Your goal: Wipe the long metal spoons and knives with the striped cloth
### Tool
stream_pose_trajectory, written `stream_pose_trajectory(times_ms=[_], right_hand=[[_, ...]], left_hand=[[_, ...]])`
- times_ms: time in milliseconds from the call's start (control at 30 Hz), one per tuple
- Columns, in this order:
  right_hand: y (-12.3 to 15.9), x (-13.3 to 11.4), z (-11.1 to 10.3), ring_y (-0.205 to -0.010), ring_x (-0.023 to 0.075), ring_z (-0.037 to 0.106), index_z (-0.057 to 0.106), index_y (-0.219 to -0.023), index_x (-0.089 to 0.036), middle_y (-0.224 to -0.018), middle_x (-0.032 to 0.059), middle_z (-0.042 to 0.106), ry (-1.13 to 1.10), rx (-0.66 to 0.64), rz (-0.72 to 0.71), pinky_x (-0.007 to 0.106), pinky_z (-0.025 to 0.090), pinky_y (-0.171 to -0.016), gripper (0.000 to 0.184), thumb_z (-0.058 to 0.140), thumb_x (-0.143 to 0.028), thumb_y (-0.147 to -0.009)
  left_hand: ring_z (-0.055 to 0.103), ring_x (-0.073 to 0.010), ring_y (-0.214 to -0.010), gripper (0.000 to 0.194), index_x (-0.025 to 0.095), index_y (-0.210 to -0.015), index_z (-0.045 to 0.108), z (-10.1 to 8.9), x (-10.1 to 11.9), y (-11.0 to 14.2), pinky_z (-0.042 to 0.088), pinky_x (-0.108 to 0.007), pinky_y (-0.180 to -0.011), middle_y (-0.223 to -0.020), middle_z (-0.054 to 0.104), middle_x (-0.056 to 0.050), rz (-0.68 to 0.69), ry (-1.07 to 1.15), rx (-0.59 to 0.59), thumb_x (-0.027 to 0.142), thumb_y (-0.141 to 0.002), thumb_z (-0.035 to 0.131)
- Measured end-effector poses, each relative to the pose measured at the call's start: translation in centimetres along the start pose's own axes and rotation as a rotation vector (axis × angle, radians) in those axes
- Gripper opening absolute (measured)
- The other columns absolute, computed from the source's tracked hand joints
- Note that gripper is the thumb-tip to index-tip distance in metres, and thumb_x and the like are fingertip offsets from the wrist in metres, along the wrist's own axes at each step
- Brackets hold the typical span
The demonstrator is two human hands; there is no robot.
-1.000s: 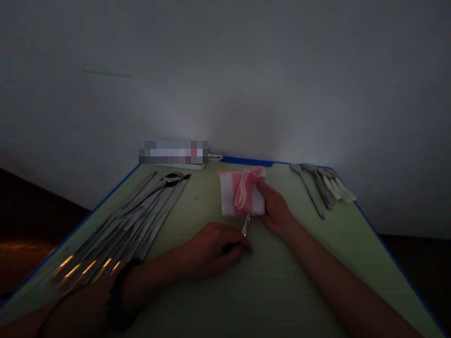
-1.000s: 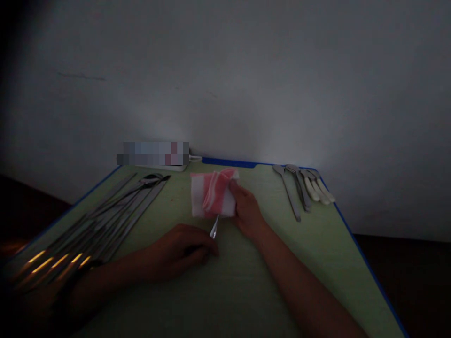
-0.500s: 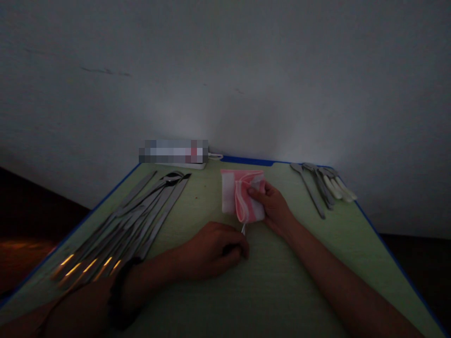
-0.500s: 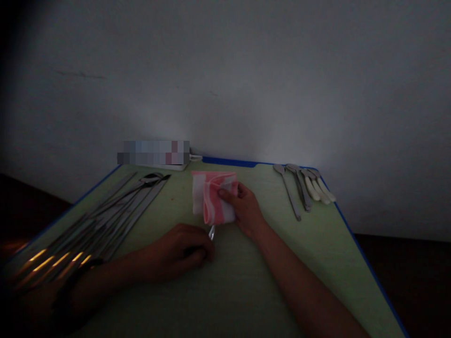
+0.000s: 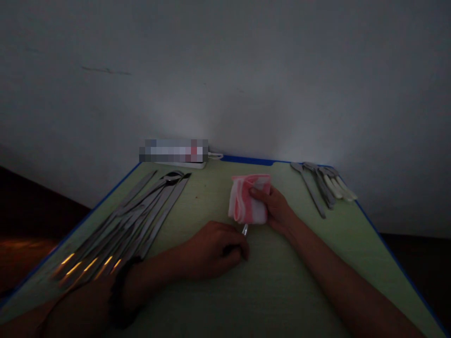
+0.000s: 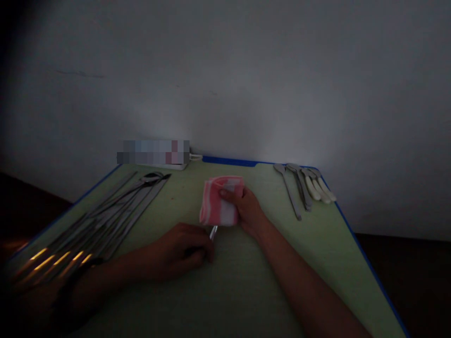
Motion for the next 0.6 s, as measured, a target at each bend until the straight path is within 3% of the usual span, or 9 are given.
stream_pose_trajectory(times_ms=[600], right_hand=[[0.03,-0.05,0.3,-0.068,0.0139,0.06,0.065,-0.081,-0.018,-0.077,0.0002,0.068,-0.08,-0.044,-0.005,0.029,0.049,-0.07,0.024,0.075,-0.024,-0.06]], left_hand=[[0.059,-0.0119,-0.069,0.022,0.018,-0.084,0.064,-0.16,0.1,-0.07,0.044,-0.021,-0.067,-0.076,0.065,0.0,0.021,0.023,0.019,0.007,-0.079,0.046]])
Point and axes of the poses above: each hand's wrist, its own y-axis away from the middle knuckle, its own z-axis out of the palm, x = y × z, the point moved 6 cm from there along -y, towards the middle knuckle
